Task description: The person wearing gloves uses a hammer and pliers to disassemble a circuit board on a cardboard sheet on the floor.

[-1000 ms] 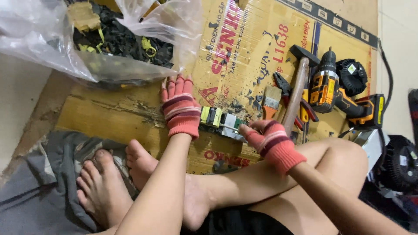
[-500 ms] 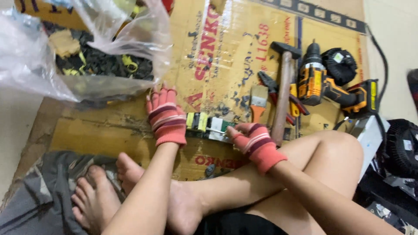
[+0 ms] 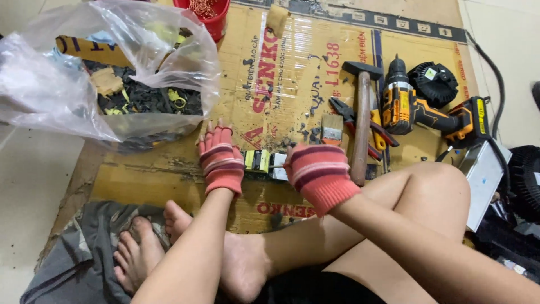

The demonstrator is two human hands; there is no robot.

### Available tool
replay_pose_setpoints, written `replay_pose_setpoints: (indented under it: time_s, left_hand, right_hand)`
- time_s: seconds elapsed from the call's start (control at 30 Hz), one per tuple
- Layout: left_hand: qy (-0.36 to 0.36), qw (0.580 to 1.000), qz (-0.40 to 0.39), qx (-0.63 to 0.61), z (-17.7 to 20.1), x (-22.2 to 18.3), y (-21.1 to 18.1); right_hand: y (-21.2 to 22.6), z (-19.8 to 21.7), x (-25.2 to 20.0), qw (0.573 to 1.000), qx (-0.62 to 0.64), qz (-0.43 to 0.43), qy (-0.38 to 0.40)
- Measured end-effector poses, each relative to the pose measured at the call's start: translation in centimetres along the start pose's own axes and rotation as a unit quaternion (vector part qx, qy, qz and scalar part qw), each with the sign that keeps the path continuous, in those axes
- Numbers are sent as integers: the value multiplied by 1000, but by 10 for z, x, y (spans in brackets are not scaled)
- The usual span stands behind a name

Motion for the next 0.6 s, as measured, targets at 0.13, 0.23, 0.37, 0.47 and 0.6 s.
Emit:
replay_pose_setpoints:
  time_s: [0.13, 0.23, 0.37, 0.47, 0.6]
  left_hand:
    - [-11, 1000, -2, -12, 19, 3, -8]
    - [-2, 1000, 1, -6, 14, 3, -8]
    - [30, 999, 25, 6, 7, -1, -2]
    - [50, 998, 39, -4, 11, 1, -6]
    - [70, 996, 49, -13, 8, 0, -6]
  right_hand:
    - [12, -3, -1, 999, -18, 3, -42]
    - [4, -9, 16, 998, -30, -21, -48]
    - [-4, -26, 30, 998, 5, -36, -47]
    - [-24, -41, 34, 997, 36, -57, -45]
    - [-47, -57, 41, 991, 89, -83, -56]
Point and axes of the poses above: each hand's wrist, its own x-axis towards the middle knuckle, its own z-axis out of the back of the hand, y = z × x, the point moved 6 cm from there along x, towards the middle knuckle, and after that the axes turned 2 degrees about y, right-handed, at the moved point
